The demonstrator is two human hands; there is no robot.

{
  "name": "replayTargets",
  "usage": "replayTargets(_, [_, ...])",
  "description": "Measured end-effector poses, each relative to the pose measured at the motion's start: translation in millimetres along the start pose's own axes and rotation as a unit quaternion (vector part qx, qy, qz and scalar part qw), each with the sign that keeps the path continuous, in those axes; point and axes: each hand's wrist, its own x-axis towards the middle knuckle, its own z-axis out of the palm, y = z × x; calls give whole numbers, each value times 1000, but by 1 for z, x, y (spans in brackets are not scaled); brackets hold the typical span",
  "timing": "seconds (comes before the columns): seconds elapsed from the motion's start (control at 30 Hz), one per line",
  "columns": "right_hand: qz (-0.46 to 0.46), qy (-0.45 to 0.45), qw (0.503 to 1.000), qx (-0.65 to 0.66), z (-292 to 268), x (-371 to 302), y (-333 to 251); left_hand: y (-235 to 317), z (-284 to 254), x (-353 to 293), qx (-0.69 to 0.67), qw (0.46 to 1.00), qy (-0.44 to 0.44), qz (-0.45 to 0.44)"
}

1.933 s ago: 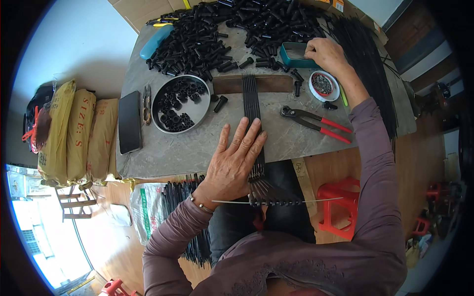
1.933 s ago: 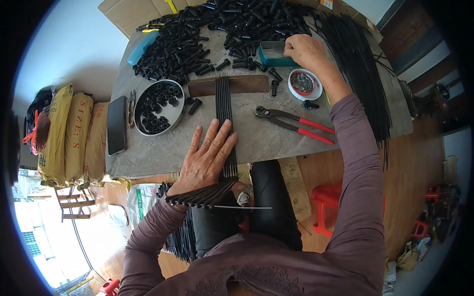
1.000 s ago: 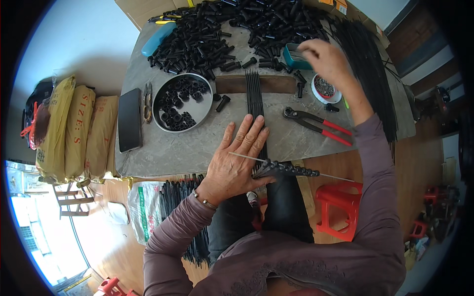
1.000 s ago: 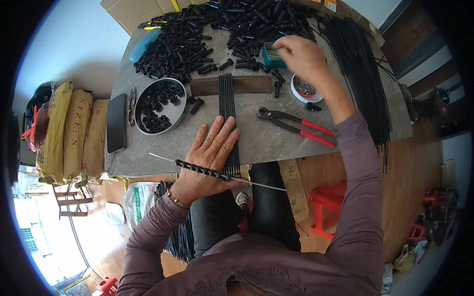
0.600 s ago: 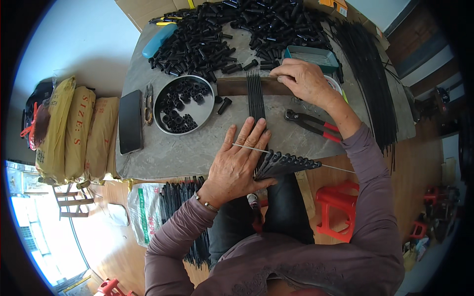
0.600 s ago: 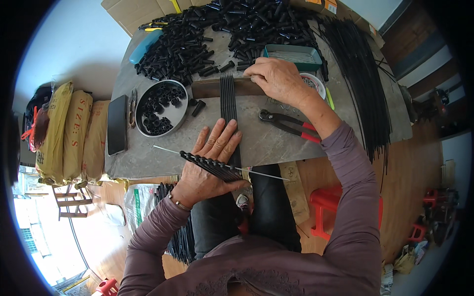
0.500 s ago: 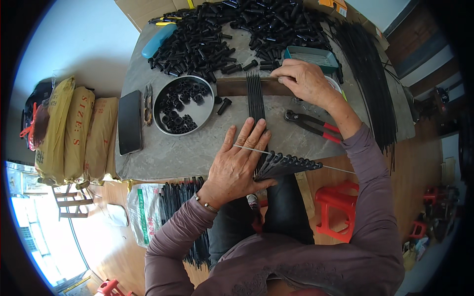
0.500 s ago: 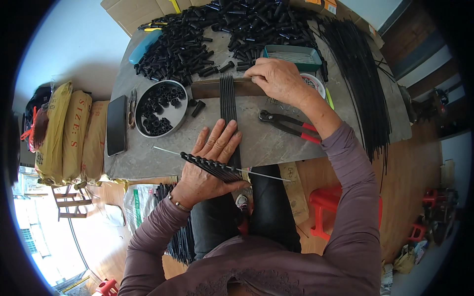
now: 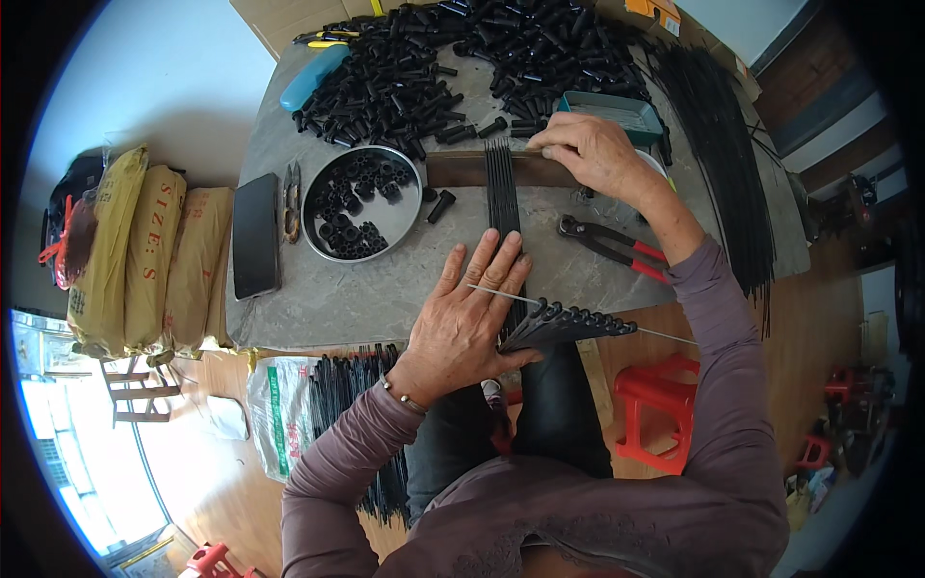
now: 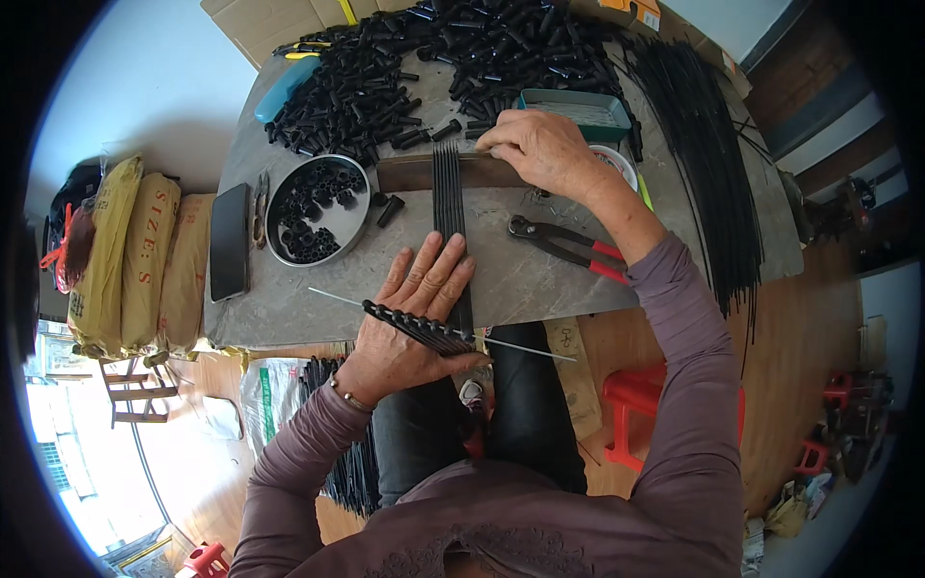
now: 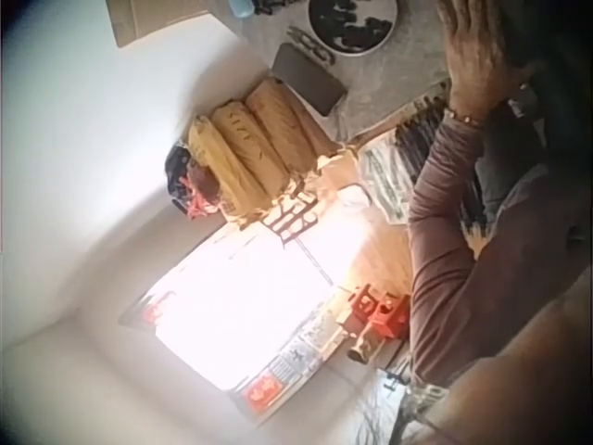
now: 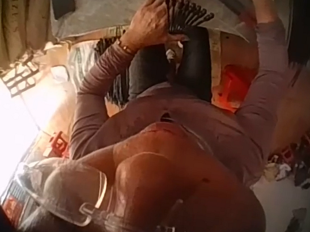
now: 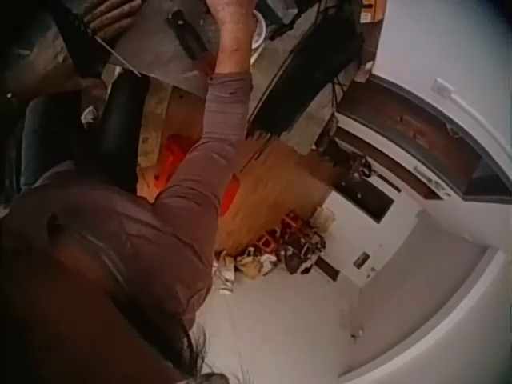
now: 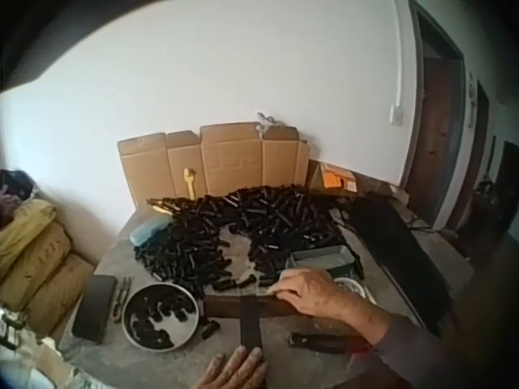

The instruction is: Assembling and bundling wire harnesses using pliers and adhesive tape.

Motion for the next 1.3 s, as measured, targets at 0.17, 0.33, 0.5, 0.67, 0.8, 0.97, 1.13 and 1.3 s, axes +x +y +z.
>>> replayTargets(0.17, [-46, 13, 998, -39, 3, 8, 6, 1, -2, 1, -3, 1000, 9, -6])
replayTargets(0.33, [10, -13, 1000, -6, 5, 11, -5, -1, 0, -1, -7, 1000, 11, -5])
replayTargets(0.5, [-107, 46, 992, -49, 7, 17, -2, -1, 1, -2, -12, 1000, 16, -6])
replayTargets(0.67, [-60, 6, 998, -25, 6, 20, -4, 0, 1, -2, -10, 1000, 22, 2])
replayTargets(0.8, [-67, -11, 997, -46, 5, 21, -4, -1, 2, -3, -13, 1000, 24, -3])
replayTargets(0.97, [-95, 15, 995, -41, 8, 23, -1, -1, 3, -2, -9, 1000, 20, -2])
replayTargets(1.13, [-56, 12, 998, -15, 6, 26, -13, -2, 1, -3, -7, 1000, 15, 3])
replayTargets(1.3, [-9, -17, 997, 76, 9, 30, -13, -1, 0, -3, -19, 999, 27, -7])
